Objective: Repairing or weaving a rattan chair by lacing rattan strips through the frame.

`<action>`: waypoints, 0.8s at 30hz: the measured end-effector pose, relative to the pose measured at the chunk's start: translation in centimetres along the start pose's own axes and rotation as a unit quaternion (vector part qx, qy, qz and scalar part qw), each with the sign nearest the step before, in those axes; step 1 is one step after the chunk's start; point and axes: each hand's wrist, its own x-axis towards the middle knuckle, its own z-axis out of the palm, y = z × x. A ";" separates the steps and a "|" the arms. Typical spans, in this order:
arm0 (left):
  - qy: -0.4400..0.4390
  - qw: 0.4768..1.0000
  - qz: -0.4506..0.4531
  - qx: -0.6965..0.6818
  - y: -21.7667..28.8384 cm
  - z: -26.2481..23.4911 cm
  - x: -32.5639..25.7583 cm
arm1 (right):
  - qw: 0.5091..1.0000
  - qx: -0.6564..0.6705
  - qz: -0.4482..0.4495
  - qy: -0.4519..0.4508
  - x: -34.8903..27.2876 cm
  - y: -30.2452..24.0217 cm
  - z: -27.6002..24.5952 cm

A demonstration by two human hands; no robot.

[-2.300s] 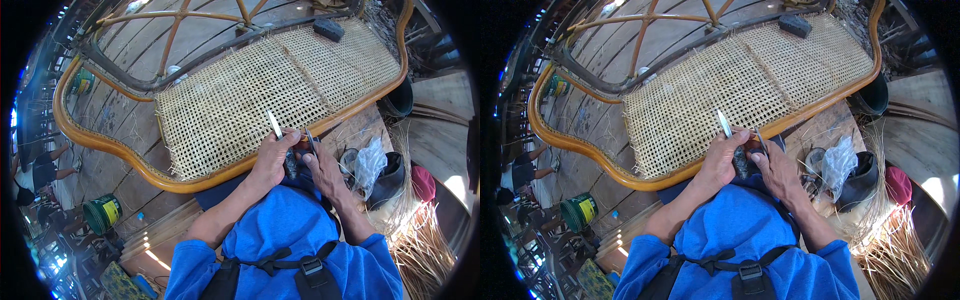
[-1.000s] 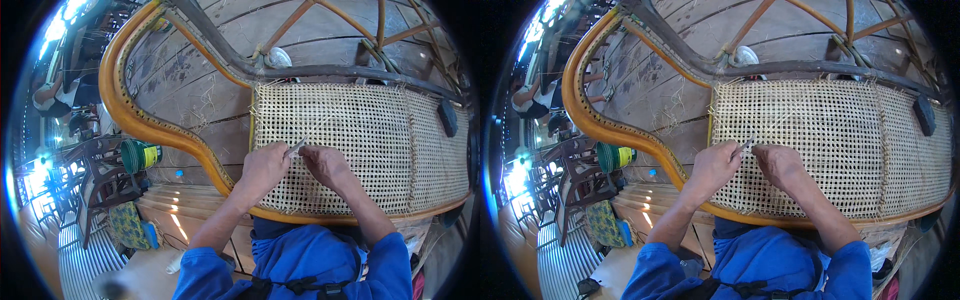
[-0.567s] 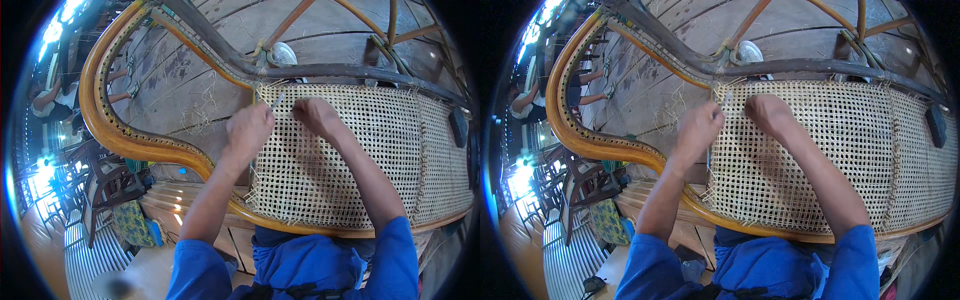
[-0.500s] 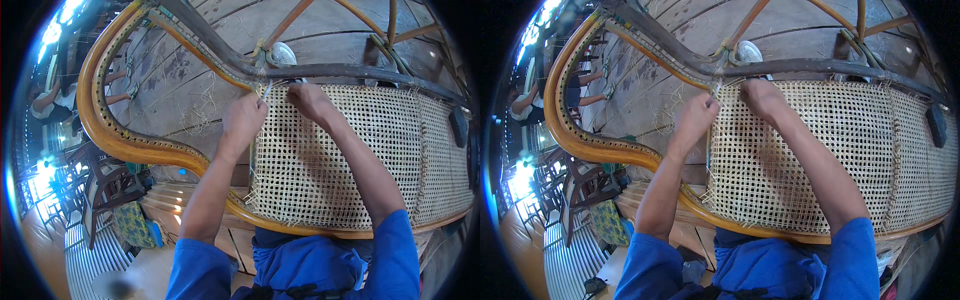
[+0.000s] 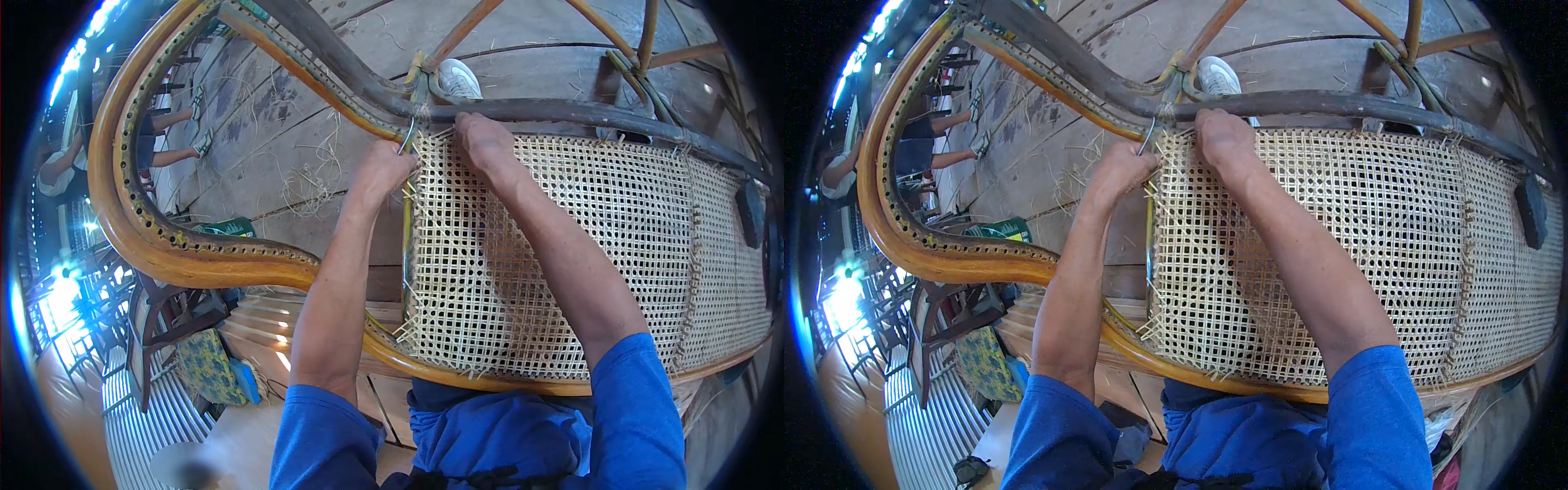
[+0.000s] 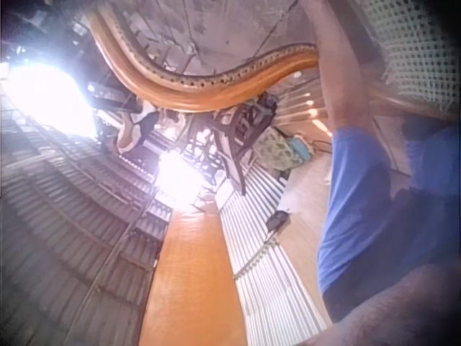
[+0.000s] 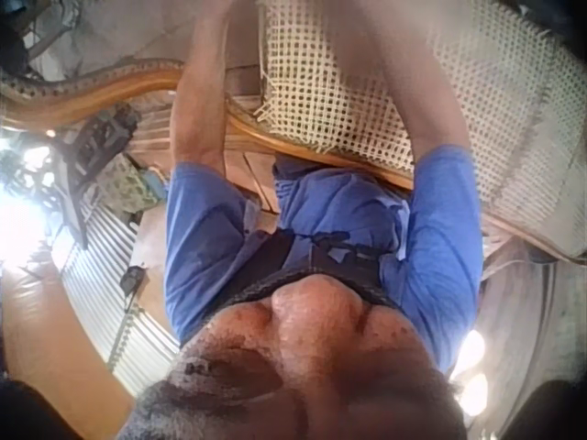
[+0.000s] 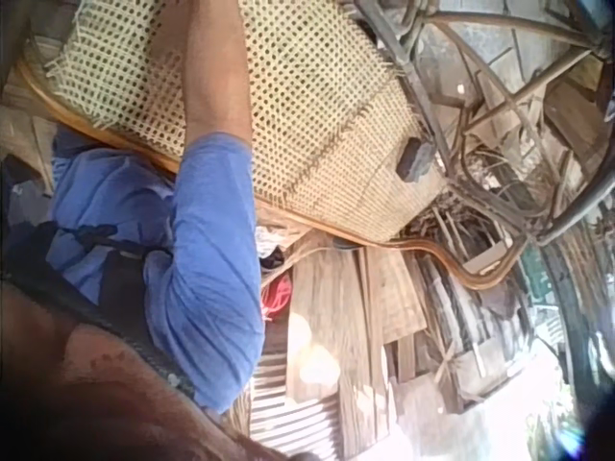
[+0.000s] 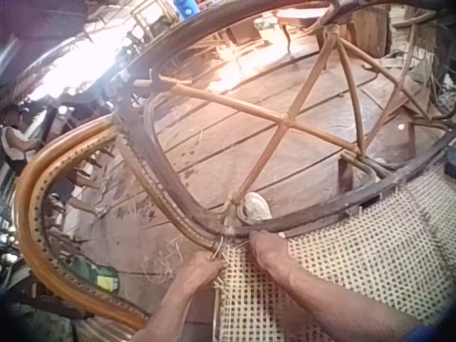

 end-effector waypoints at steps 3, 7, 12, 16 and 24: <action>0.002 1.000 0.011 0.004 0.8 0.0 -0.2 | 0.999 -0.035 -0.016 0.031 -0.2 0.7 -0.1; -0.004 0.999 0.035 0.001 0.7 -0.4 -0.4 | 0.998 -0.038 -0.044 0.024 -0.4 0.5 -0.4; -0.026 0.999 -0.003 -0.025 -1.4 0.1 1.2 | 0.999 -0.047 -0.019 -0.001 -0.1 -0.1 -0.4; -0.047 0.995 -0.028 -0.089 -1.5 -0.1 0.7 | 0.998 -0.056 -0.022 -0.002 -0.4 -0.3 -0.9; -0.080 0.984 -0.075 -0.143 -0.8 -0.6 0.3 | 0.997 -0.074 -0.002 -0.026 -0.5 0.0 -1.0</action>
